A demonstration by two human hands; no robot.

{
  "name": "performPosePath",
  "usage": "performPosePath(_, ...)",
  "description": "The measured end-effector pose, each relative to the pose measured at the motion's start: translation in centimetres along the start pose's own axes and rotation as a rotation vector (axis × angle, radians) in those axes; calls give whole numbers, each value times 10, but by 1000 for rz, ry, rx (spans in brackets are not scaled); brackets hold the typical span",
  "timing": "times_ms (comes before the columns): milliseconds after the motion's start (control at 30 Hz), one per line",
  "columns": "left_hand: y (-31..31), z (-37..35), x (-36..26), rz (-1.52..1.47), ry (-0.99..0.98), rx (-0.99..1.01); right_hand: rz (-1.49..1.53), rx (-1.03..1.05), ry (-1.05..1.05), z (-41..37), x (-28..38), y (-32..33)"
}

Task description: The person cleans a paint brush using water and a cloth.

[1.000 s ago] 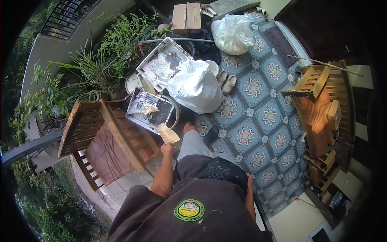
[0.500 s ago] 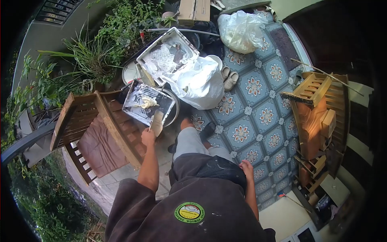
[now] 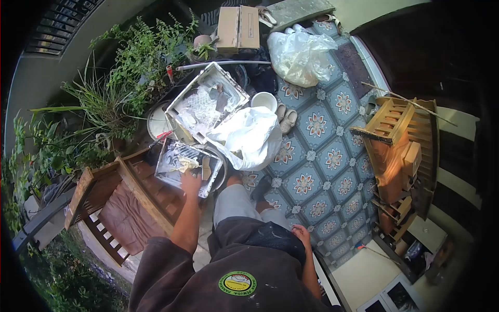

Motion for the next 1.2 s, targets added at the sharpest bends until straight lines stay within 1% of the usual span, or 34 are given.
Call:
performPosePath(33, -5, 19, -15, -6, -61, 15, 15, 7, -14, -9, -2, -2)
performPosePath(67, -8, 33, -35, -49, -146, -11, 31, -23, -36, -20, -3, -7)
performPosePath(167, -16, 83, -102, -7, -296, 13, 17, -61, -148, -48, 3, -19)
performPosePath(200, -36, 110, -109, 12, -423, -36, -51, -75, -171, -54, 0, -21)
performPosePath(233, -48, 134, -125, 41, -425, 17, -116, -89, -200, -60, -5, -23)
performPosePath(267, -30, 133, -159, 115, -460, 70, 16, -105, -245, -69, -5, -26)
performPosePath(300, -31, 145, -178, 141, -496, 137, 18, -115, -262, -74, -5, -29)
performPosePath(367, -37, 169, -209, 378, -644, 238, -112, -195, -279, -88, -13, -25)
performPosePath(400, -49, 189, -219, 510, -662, 514, -151, -205, -262, -92, -26, -21)
performPosePath(433, -64, 215, -225, 637, -672, 795, -160, -212, -268, -91, -17, -21)
performPosePath(467, -116, 261, -215, 805, -566, 1007, -144, -210, -330, -99, -14, -22)
performPosePath(500, -99, 265, -233, 859, -524, 933, -129, -207, -395, -107, -3, -25)
performPosePath(533, -36, 231, -278, 846, -535, 705, -73, -196, -423, -110, 4, -28)
performPosePath(567, -56, 257, -270, 729, -679, 400, -80, -204, -435, -114, 12, -31)
performPosePath(600, -83, 288, -262, 494, -753, 55, -98, -198, -457, -117, 17, -35)
performPosePath(633, -60, 277, -282, 322, -734, 25, -113, -193, -477, -116, 18, -38)
performPosePath(667, -59, 280, -288, 296, -751, -80, -107, -192, -485, -120, 5, -34)
performPosePath(700, -68, 284, -287, 294, -755, -64, -107, -202, -497, -118, 4, -35)
performPosePath(767, -85, 283, -282, 278, -812, -223, -138, -216, -582, -125, 4, -33)
performPosePath(800, -94, 279, -275, 334, -871, -311, -79, -220, -579, -126, 1, -33)
performPosePath(833, -103, 277, -267, 335, -872, -291, -82, -228, -597, -132, 0, -31)
performPosePath(900, -111, 278, -260, 327, -904, -221, -61, -255, -568, -126, 14, -35)
performPosePath(933, -110, 275, -255, 286, -945, -184, -32, -259, -562, -125, 21, -38)
performPosePath(1000, -113, 268, -236, 323, -1050, -115, -128, -250, -523, -121, 33, -37)
performPosePath(1067, -107, 255, -214, 318, -983, -17, -211, -258, -501, -116, 40, -34)
performPosePath(1133, -88, 234, -188, 257, -872, 27, -153, -295, -471, -111, 39, -31)
performPosePath(1200, -66, 209, -156, 145, -723, -14, -124, -304, -451, -108, 38, -25)
Point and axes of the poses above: each hand's wrist, its own z-axis towards the middle knuckle, its own y-axis out of the back of the hand, x = y × z, the point moved 2 cm from there along z, towards the middle knuckle, and after that the axes turned 6 degrees about -z, right-handed, at the moved point
